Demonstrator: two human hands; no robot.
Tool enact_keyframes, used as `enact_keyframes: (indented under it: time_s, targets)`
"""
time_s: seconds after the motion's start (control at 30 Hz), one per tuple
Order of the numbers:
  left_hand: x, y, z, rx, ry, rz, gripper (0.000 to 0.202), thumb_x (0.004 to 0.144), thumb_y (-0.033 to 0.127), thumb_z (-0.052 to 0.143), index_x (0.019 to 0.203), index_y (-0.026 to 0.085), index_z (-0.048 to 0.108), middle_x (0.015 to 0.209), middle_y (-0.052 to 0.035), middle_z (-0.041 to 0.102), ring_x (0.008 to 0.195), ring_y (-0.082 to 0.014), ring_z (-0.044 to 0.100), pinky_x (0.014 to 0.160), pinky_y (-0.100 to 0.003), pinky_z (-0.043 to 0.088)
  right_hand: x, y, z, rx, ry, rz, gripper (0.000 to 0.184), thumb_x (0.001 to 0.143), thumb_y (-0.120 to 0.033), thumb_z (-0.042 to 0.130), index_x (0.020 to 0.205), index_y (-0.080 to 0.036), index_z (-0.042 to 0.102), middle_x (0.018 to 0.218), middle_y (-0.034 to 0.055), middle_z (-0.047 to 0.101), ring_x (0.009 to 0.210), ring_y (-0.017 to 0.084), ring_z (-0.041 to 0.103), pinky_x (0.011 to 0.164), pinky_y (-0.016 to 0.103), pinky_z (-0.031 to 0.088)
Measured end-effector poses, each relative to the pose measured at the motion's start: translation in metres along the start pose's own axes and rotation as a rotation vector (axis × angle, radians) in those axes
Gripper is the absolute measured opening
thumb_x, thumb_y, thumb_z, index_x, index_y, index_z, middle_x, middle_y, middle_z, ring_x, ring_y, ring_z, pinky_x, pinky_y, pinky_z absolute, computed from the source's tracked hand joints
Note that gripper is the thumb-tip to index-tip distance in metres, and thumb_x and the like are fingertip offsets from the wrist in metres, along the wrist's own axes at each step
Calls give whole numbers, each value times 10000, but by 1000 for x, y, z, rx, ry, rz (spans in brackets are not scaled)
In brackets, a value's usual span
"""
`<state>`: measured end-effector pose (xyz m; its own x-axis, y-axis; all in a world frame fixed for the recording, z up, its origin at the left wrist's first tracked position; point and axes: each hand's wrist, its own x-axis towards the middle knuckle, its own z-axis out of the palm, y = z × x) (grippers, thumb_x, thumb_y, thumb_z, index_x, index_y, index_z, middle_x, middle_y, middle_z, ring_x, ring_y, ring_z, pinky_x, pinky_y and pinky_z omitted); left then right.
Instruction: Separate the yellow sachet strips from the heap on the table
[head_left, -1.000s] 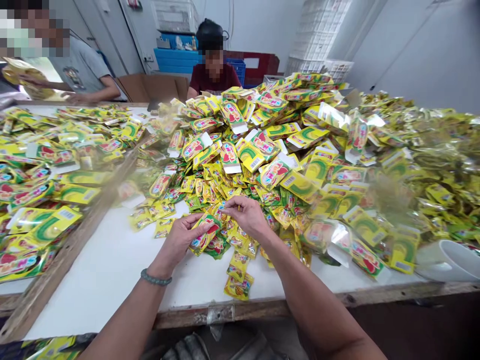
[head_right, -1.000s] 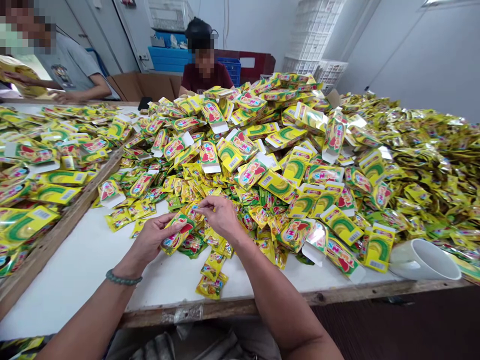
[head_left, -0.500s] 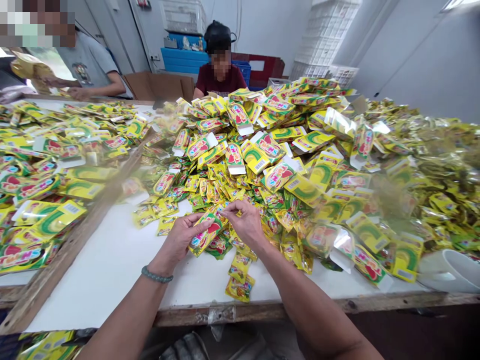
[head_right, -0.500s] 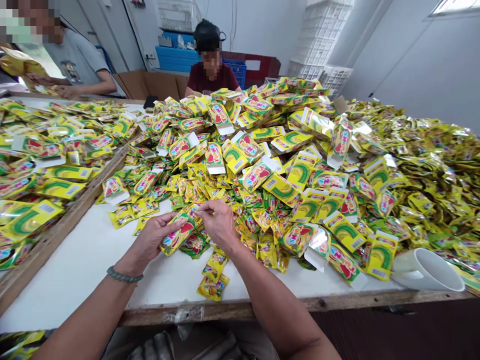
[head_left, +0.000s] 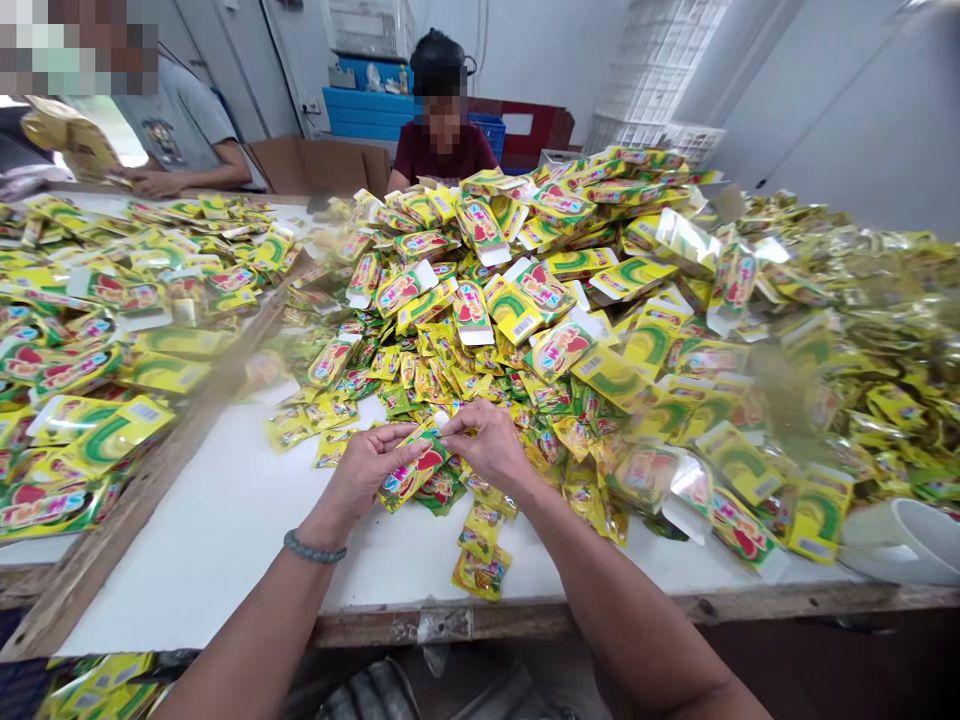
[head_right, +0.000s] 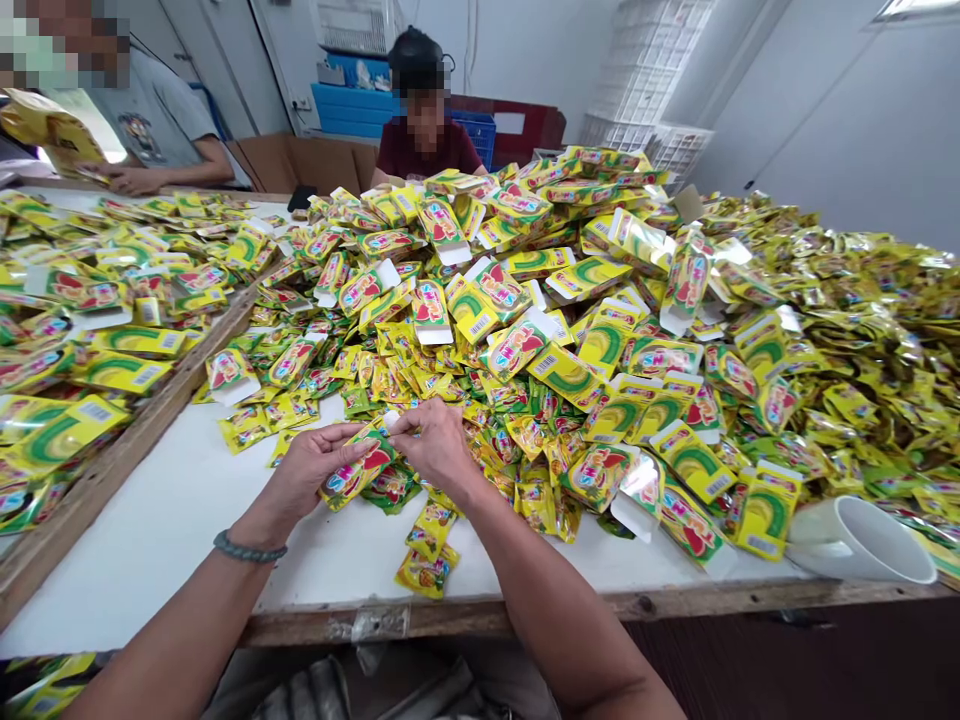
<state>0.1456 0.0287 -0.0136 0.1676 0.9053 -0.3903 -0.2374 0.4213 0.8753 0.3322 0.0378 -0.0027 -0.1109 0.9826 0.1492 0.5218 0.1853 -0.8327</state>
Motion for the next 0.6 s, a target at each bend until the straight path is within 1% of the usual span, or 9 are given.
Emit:
enact_keyframes:
  time_s: [0.07,0.17,0.27,0.33,0.4,0.5,0.53,0.57,0.6]
  targets:
    - [1,-1,0,3,9,16,506,457,269,946,910,153,754,723,-18,778,564,-159,694,566,-240,573,-1,-1,1,66,-56,7,81,743,-135,723,697,-192,755,750,11,671,842,170,593,796,281,403]
    - [1,0,-1,7,-2,36,485,489,318,936,906,149,756,721,-24,775,588,-162,700,583,-238,573,-5,-3,5,170,-175,-5,239,863,-282,623,678,-177,731,704,-3,641,813,152,579,767,252,404]
    - [0,3,-3,35,-5,38,512,451,325,948,881,129,751,669,-32,756,566,-161,685,553,-221,550,-10,-5,14,176,-246,23,329,844,-426,648,651,-162,692,615,-30,568,713,128,527,690,231,382]
    - [-1,5,-2,36,-18,36,513,493,362,931,910,131,743,675,-37,752,562,-158,674,541,-218,536,-10,-5,20,168,-222,38,370,824,-447,669,597,-156,648,591,-37,529,669,114,492,657,224,367]
    - [-2,5,1,44,-70,34,524,578,416,886,1002,153,726,748,-45,762,600,-165,679,556,-229,535,-9,-4,23,172,-162,35,363,826,-412,672,573,-156,626,615,-32,536,670,112,495,663,224,374]
    - [-4,5,4,182,-170,69,535,615,414,865,1069,177,709,902,-61,764,733,-199,693,653,-264,549,-3,0,17,227,-79,10,200,826,-319,668,692,-170,680,706,-15,619,722,126,556,712,233,415]
    - [-5,7,2,256,-168,94,519,606,408,869,1044,173,719,922,-63,760,762,-209,689,673,-268,544,-1,2,13,251,-46,3,142,823,-301,666,762,-176,695,751,-7,648,745,132,578,725,236,429]
    - [-5,11,-4,313,-120,127,498,585,403,879,997,165,732,913,-62,756,770,-216,680,674,-266,535,1,3,8,268,-5,1,120,823,-294,663,823,-179,697,792,1,668,757,134,592,729,238,440]
    - [-6,17,-14,352,-37,161,484,559,404,888,951,162,739,885,-56,752,761,-218,669,659,-261,523,3,5,3,264,34,0,129,823,-297,662,869,-180,692,824,8,678,763,136,600,722,238,446]
